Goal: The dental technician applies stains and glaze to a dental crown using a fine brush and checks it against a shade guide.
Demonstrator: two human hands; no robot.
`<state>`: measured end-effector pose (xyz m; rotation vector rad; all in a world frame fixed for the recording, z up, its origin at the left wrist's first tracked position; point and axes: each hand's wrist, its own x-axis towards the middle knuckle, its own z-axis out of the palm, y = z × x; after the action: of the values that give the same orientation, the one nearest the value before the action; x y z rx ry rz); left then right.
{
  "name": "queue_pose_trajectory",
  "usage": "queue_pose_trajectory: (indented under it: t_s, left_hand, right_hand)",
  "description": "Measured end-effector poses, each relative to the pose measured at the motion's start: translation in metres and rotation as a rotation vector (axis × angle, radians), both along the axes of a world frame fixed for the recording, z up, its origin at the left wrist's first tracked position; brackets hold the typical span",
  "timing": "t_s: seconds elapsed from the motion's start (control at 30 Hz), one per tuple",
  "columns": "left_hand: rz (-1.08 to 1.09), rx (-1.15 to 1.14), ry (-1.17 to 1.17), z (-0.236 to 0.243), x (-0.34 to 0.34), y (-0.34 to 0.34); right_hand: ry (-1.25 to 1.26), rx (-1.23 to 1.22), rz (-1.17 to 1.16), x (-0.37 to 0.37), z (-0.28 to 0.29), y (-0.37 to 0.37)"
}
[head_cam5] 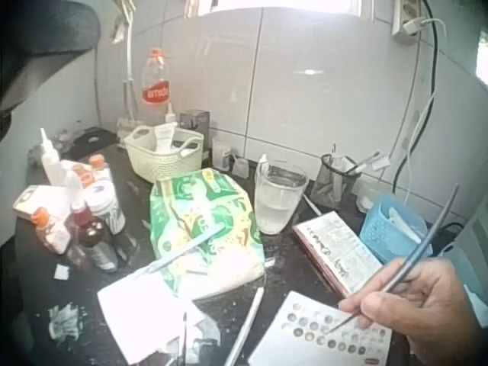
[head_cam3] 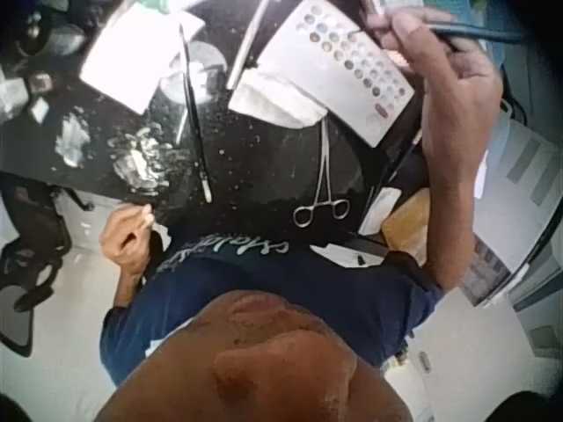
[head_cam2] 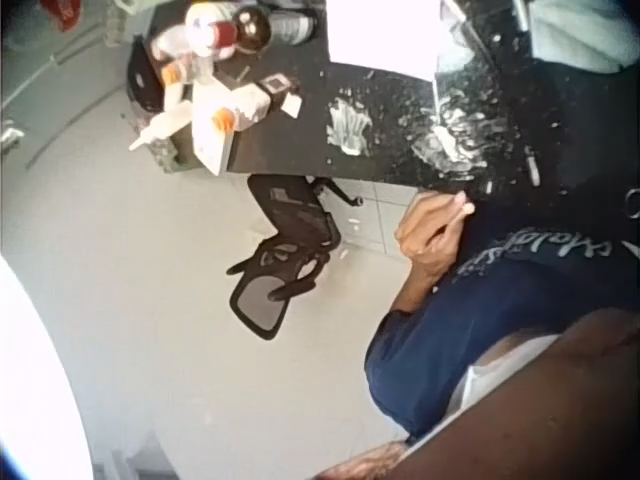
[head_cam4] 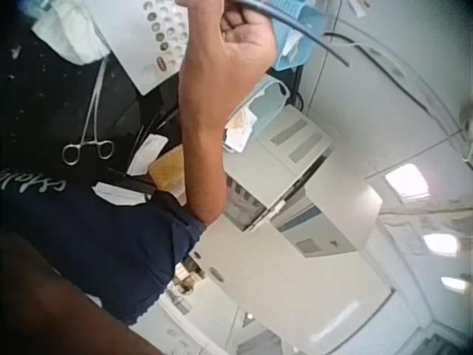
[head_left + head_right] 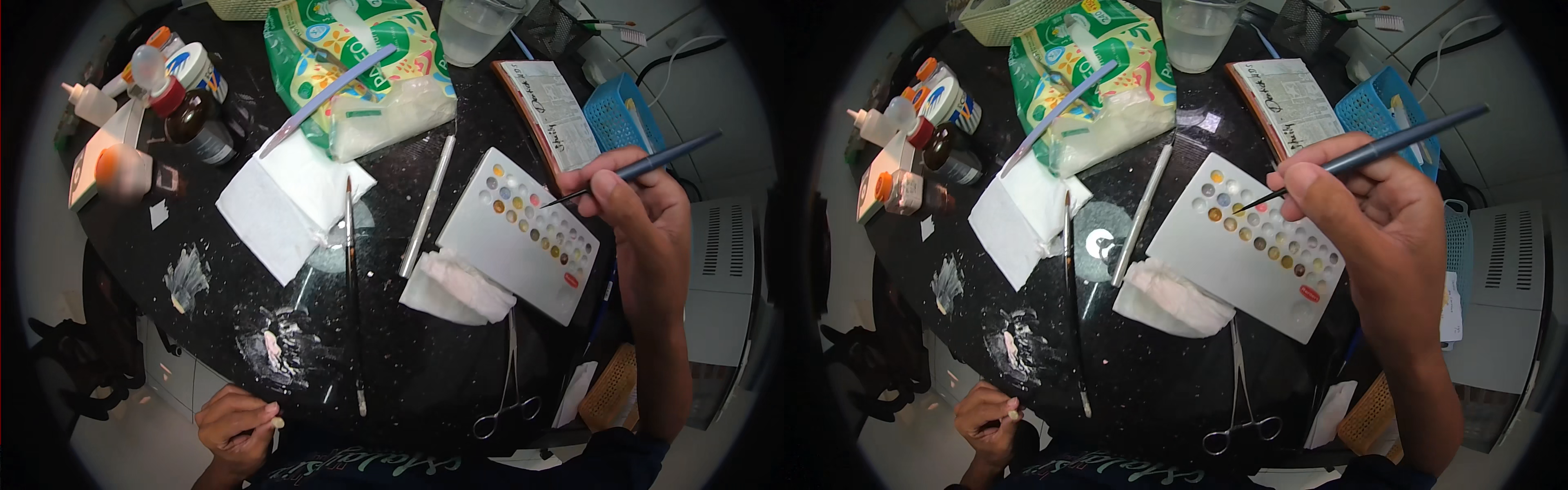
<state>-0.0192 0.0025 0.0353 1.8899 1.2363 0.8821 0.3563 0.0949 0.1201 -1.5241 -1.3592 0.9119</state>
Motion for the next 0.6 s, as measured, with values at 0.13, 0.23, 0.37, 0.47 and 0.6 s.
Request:
queue_pose_trajectory:
  t_s: [0.13,0.23,0.37,0.47,0.6]
  left_hand:
    - [-0.072,0.158,0.101,0.009,0.002,0.015]
    - [-0.129,0.246,0.081,0.017,0.004,0.022]
    - [-0.117,0.433,0.109,0.002,-0.006,0.021]
    - [-0.121,0.561,0.109,-0.005,-0.006,0.022]
    - [-0.092,0.632,0.168,-0.008,-0.008,0.017]
  right_hand:
    - [-0.128,0.101,-0.087,-0.022,0.026,-0.055]
    - [-0.051,0.241,0.003,-0.018,0.046,-0.123]
    - [-0.130,0.341,0.069,-0.086,0.010,-0.151]
    - [-0.159,0.463,0.118,-0.124,-0.021,-0.159]
    - [-0.056,0.505,0.253,-0.154,-0.054,-0.148]
